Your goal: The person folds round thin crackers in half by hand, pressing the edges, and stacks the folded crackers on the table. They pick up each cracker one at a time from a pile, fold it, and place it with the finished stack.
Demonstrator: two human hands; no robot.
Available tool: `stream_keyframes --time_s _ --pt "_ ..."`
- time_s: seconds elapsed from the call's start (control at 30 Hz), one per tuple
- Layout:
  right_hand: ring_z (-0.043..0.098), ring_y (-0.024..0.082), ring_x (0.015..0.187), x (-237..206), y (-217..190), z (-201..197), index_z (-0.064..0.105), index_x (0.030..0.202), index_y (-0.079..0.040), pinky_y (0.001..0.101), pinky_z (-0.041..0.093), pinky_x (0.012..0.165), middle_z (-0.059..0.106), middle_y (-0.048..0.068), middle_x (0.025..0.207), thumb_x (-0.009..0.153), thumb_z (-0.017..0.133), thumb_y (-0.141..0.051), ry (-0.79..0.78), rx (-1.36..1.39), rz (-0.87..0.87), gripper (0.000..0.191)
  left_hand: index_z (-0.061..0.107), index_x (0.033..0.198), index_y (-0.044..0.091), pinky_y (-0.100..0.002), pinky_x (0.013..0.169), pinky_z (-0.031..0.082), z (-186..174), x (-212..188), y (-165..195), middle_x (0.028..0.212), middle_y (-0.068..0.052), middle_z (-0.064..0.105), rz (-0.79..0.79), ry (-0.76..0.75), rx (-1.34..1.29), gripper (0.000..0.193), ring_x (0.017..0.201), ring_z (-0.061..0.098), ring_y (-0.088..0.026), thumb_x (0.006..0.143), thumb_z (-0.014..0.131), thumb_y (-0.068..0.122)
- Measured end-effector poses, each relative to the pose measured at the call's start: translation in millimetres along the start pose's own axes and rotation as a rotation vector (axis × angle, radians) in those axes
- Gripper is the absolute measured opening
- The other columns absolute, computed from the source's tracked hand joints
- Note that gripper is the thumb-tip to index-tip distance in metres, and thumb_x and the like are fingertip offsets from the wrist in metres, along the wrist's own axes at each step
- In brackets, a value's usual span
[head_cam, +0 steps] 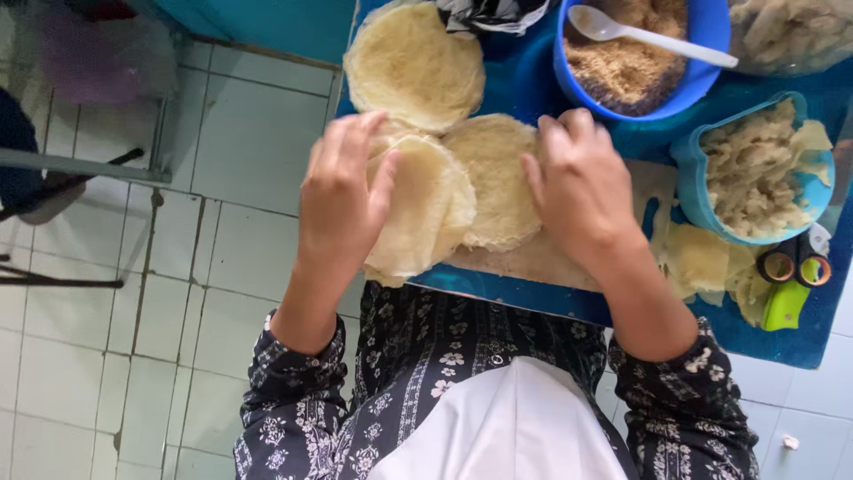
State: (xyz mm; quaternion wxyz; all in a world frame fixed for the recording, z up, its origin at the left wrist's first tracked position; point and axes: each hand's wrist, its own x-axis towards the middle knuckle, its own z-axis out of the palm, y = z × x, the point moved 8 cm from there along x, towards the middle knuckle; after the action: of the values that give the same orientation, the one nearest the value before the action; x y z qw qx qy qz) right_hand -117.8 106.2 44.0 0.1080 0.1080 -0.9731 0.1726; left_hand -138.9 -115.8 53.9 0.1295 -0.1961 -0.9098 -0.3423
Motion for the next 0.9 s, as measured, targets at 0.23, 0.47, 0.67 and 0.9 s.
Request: stream_keyframes --time_s 0.23,0.47,0.67,0.9 --pt "0.063 0.036 0.102 -6.3 23.2 10.4 0.063 0.101 -0.002 0.043 0.052 0.088 0.063 0.016 0.108 0.088 0.076 -0.002 0.04 0.266 0.002 0.018 0.053 0.148 0.006 -0.048 0.118 0.04 40.7 -33.9 26.3 0.152 -0.013 0.05 -0.005 -0.096 -0.033 0.048 0.142 0.048 -0.035 0.105 0.068 0.021" --pt "0.069 0.011 0.093 -43.2 50.7 -41.9 0.063 0.111 0.0 0.0227 0.056 0.082 0.065 0.008 0.108 0.105 0.074 0.008 0.244 0.548 0.217 0.016 0.052 0.151 0.005 -0.053 0.124 0.026 66.3 -46.2 29.6 0.16 -0.015 0.041 0.032 -0.133 0.162 0.056 0.153 0.034 -0.034 0.103 0.067 0.03" --pt "0.062 0.005 0.09 -99.1 57.5 -69.1 0.059 0.11 0.001 0.0177 0.052 0.079 0.06 0.003 0.106 0.107 0.077 0.007 0.319 0.642 0.392 0.019 0.059 0.143 0.006 -0.043 0.115 0.048 50.5 -58.4 64.8 0.146 -0.014 0.059 0.075 0.026 -0.158 0.036 0.14 0.056 -0.031 0.109 0.063 0.016" --pt "0.066 0.013 0.105 -111.4 30.1 -26.5 0.065 0.116 0.004 0.0244 0.057 0.089 0.063 0.01 0.119 0.095 0.07 0.007 0.138 0.812 0.271 0.021 0.061 0.136 -0.005 -0.027 0.092 0.061 136.7 -80.2 94.6 0.123 -0.011 0.071 -0.433 -0.363 -1.22 0.035 0.108 0.072 -0.014 0.108 0.06 0.016"
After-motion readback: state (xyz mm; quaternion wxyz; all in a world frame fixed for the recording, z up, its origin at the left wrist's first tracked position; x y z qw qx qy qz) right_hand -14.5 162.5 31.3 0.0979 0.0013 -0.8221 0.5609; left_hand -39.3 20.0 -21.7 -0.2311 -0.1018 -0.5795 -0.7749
